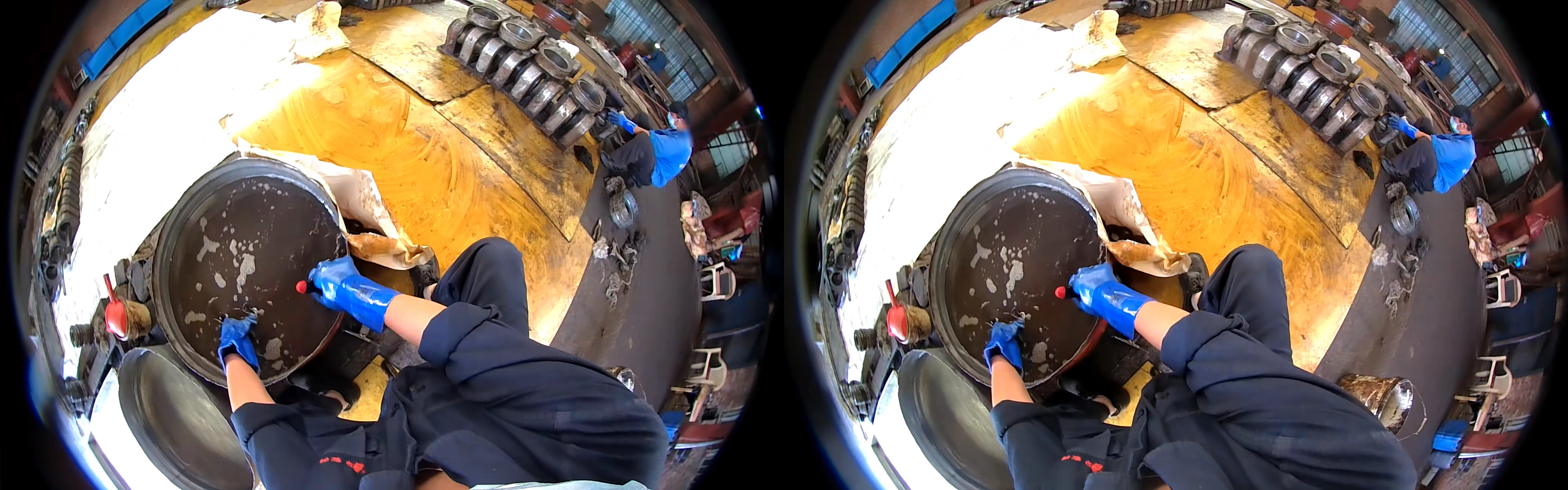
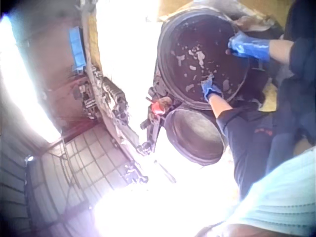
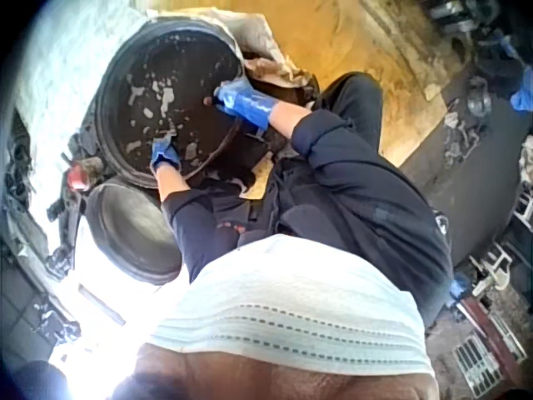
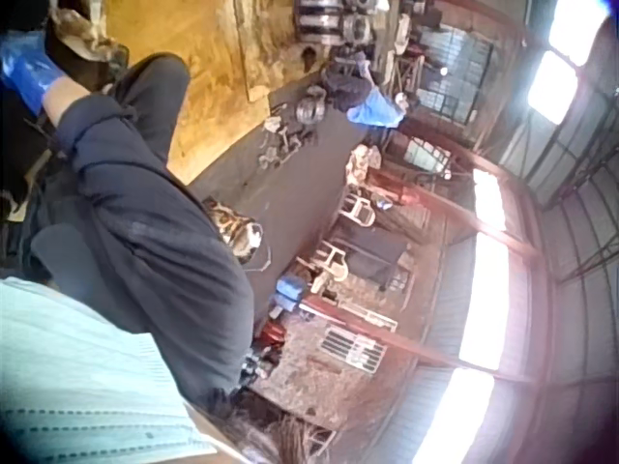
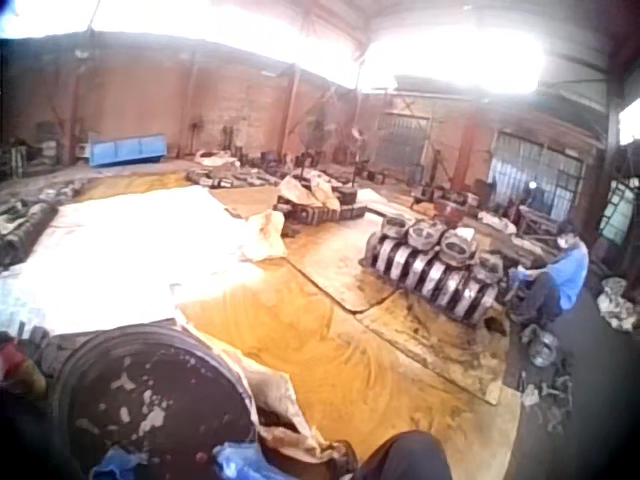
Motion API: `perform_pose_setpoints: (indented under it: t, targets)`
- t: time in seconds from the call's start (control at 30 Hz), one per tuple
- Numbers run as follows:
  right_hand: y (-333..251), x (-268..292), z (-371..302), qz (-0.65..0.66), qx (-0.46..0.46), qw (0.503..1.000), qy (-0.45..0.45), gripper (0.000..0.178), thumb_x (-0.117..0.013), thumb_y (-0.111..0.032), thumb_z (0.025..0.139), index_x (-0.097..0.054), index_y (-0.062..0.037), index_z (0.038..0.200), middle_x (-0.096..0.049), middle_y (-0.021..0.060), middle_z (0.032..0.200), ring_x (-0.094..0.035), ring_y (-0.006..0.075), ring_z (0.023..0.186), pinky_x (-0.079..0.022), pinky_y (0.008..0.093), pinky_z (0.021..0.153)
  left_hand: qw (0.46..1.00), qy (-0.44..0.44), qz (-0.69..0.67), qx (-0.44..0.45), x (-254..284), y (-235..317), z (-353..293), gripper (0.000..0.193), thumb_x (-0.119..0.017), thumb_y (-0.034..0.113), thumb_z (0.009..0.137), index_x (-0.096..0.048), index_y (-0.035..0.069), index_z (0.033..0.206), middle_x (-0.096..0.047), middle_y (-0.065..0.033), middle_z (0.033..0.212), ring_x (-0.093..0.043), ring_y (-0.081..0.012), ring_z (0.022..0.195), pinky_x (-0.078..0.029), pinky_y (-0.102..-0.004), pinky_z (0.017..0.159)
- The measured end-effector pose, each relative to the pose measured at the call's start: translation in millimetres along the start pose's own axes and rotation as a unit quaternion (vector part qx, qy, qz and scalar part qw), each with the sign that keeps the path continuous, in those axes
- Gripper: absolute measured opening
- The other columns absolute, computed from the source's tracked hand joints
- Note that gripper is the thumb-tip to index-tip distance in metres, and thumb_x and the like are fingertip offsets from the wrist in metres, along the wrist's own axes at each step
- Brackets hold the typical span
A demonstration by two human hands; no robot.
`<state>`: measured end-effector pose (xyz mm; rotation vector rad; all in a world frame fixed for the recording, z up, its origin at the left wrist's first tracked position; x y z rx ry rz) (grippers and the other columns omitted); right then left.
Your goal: The person uses a red-handled brush to scrub small, dark metal rings inside a large black basin filled with a dark liquid. The person repeatedly dips the rings into the liquid, scrubs them, and places them into a white paper bag. The process is repeated for several rings throughout the video.
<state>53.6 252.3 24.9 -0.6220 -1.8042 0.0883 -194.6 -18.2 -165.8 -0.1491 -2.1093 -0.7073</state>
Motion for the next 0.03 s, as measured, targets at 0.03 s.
perform_pose_setpoints:
  t: [0.03]
  targets:
    - [-3.0,0.6,0.4,-0.002,-0.012,0.999,-0.033,0.024,-0.071,-0.033,0.083,-0.076,-0.0230,0.104,-0.075,0.0036,0.102,-0.071,0.0250,0.104,-0.054,0.0481,0.086,1.000,0.002,0.003,-0.001,3.0,-4.2,6.8,0.060,-0.082,0.030,0.086,-0.061,0.011,0.140,-0.070,-0.0195,0.126,-0.067,-0.0304,0.113,-0.050,-0.0506,0.103]
Point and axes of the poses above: each hand's wrist, its own z-axis towards the middle knuckle, its own x-axis out of the back of the hand, y = z × x, the point moved 8 cm from there along z, towards the middle knuckle
